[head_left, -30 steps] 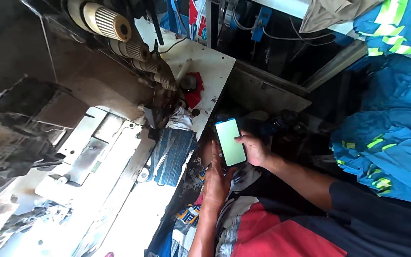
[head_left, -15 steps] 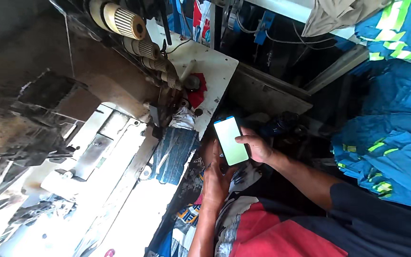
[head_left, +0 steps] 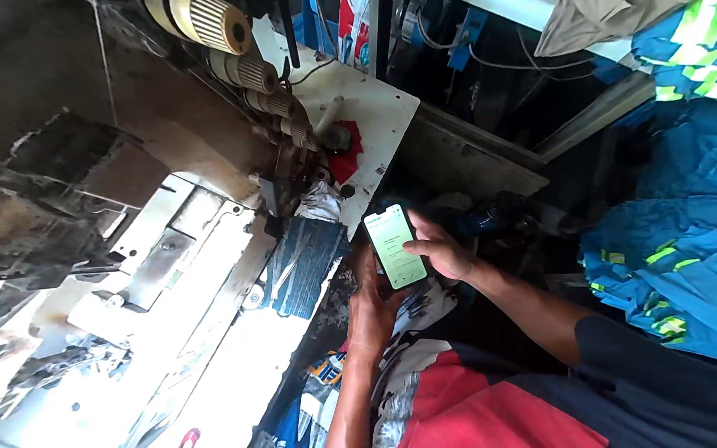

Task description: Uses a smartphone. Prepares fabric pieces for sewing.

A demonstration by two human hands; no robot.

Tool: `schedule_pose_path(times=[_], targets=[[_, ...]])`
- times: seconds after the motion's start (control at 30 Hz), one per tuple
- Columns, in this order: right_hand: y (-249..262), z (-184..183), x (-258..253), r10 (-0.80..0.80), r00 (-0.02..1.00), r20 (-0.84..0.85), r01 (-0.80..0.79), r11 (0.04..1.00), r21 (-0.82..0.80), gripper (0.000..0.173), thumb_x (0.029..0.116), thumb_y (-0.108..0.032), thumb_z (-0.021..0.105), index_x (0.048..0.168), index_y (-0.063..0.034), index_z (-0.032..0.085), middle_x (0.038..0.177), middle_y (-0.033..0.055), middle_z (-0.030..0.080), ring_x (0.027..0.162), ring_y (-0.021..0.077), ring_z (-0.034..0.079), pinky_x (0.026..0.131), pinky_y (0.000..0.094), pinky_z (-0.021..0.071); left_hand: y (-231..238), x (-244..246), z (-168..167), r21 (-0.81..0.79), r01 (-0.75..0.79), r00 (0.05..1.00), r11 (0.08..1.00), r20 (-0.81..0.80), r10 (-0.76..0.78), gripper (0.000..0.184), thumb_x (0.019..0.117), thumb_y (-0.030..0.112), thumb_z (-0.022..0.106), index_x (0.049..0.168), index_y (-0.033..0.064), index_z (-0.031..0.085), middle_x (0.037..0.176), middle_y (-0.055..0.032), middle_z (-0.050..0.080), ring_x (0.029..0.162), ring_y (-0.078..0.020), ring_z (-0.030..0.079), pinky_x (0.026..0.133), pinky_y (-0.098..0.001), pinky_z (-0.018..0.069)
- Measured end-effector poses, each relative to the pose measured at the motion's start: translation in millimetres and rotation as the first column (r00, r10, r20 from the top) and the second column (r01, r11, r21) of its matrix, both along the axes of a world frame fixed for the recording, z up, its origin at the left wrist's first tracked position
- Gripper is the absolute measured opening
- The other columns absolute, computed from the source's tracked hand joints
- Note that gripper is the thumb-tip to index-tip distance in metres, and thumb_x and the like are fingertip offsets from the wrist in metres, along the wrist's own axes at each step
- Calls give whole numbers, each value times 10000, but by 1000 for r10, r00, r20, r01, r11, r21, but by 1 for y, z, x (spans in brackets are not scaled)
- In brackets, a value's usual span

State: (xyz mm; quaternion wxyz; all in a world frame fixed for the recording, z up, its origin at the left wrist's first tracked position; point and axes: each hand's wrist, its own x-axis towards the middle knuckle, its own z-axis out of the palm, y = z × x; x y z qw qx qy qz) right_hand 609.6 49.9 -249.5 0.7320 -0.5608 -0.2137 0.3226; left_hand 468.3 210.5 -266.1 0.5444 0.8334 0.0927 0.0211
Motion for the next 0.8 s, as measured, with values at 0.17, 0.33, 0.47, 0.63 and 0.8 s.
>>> schedule_pose_path(times=[0.17,0.33,0.47,0.63,0.8], targets=[[-1,11,4,-3,997,81,6,999,-35,703,956,-49,583,1599,-172,330,1387,170,603,1182,307,653,1000,491,565,-1,-3,-2,7,16,1000,1000,0,-16,1016,834,178,856,1632,94,233,973,23,759,806,-90,736,756,-317,653],[-4,19,7,19,993,116,-10,997,-79,722,949,-19,563,1603,-215,330,1295,185,647,1097,305,685,938,475,592,-3,-3,0,16,18,1000,1000,-23,-18,1017,841,187,852,1634,103,221,967,19,758,816,-98,739,766,-325,654],[-3,18,5,0,991,134,15,994,-106,711,954,-17,563,1600,-218,342,1285,182,656,1078,303,696,922,467,602,-3,-4,-1,29,18,1000,999,-17,-17,1021,836,193,857,1633,102,227,975,20,759,821,-93,739,774,-327,655],[0,18,2,-40,987,154,60,989,-133,683,960,-28,581,1583,-213,368,1271,170,670,1057,302,706,902,463,613,-4,-6,0,61,17,1000,998,-19,-15,1003,844,198,848,1632,101,235,987,25,760,812,-83,736,771,-322,652],[4,14,-1,-73,987,144,89,990,-111,678,962,-14,589,1579,-183,367,1254,187,673,1045,313,713,901,466,617,-5,-7,2,70,17,1000,997,-28,-15,1009,842,198,848,1634,102,231,998,20,758,820,-89,734,779,-327,648]])
